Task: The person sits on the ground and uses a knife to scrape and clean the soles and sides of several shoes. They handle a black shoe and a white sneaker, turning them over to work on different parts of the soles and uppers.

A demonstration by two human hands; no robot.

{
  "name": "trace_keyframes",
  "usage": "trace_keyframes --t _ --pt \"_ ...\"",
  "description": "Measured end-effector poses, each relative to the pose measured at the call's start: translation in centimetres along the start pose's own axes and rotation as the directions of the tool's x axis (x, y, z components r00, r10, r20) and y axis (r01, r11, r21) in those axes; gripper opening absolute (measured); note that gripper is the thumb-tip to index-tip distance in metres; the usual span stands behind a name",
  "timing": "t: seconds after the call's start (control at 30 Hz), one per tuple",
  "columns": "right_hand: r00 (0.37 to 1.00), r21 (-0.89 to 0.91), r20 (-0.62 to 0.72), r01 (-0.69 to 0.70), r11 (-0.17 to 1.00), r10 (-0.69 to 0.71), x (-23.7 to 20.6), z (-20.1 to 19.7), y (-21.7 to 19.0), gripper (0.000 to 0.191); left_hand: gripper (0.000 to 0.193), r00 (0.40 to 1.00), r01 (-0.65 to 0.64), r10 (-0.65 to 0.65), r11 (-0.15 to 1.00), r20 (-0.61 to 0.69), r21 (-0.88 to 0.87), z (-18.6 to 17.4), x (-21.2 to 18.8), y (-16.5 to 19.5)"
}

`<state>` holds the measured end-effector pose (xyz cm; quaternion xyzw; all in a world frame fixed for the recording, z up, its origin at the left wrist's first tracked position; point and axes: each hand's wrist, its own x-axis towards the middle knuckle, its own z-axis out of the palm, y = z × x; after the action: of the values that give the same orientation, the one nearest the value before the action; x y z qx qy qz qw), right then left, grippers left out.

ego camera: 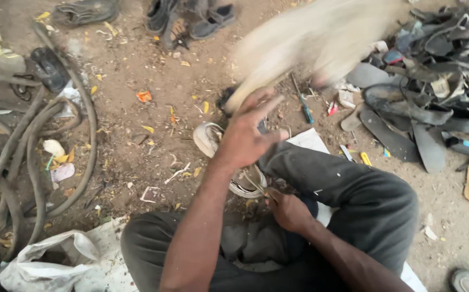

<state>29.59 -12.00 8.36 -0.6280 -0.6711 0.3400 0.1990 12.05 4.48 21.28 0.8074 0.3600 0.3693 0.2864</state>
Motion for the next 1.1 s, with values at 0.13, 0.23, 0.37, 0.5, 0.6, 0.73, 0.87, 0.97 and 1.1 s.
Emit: trace_keyframes --t 0.13,0.23,0.37,0.5,0.6,0.73,0.87,0.97,1.1 --pt "0.972 -0.101 0.143 0.200 0.975 -0.185 1.3 1.0 4.4 0.022 0.067 0.946 0.284 -0.317 0.909 0.063 0.306 2.3 -1.6 -4.9" --pt "0.946 -0.492 0.323 0.131 0.860 0.041 3.0 3.4 6.7 0.037 0.060 0.835 0.260 -0.504 0.716 0.221 0.648 3.6 -6.7 -9.7" --pt "0.879 -0.589 0.323 0.477 0.652 -0.350 5.9 6.2 6.8 0.027 0.082 0.958 0.106 -0.251 0.761 0.140 0.640 5.5 -11.0 -15.8" --pt "0.990 -0.373 0.055 0.137 0.917 -0.126 7.0 5.9 5.6 0.038 0.022 0.955 0.297 -0.243 0.819 -0.171 0.490 6.5 -10.8 -17.4" --pt "0.995 -0.328 0.096 0.028 0.944 0.004 5.2 4.7 4.5 0.033 0.021 0.870 0.364 -0.230 0.897 -0.436 0.251 5.4 -11.1 -16.2" --pt "0.985 -0.341 0.087 -0.114 0.933 0.152 1.7 4.7 4.6 0.039 0.014 0.458 0.620 -0.436 0.781 -0.775 -0.073 0.5 -12.2 -12.2" --pt "0.961 -0.462 0.277 0.146 0.875 -0.014 1.2 4.3 7.7 0.036 0.017 0.519 0.258 -0.128 0.966 -0.845 0.012 -1.0 -10.9 -11.3" --pt "0.901 -0.570 0.333 0.426 0.703 -0.276 1.6 4.0 9.3 0.033 0.022 0.923 0.238 0.090 0.632 -0.375 0.737 2.4 -9.3 -12.9" --pt "0.979 -0.398 0.180 0.160 0.903 -0.094 1.8 4.6 8.0 0.032 0.042 0.888 0.459 -0.385 0.755 -0.251 0.468 6.5 -9.8 -15.8"
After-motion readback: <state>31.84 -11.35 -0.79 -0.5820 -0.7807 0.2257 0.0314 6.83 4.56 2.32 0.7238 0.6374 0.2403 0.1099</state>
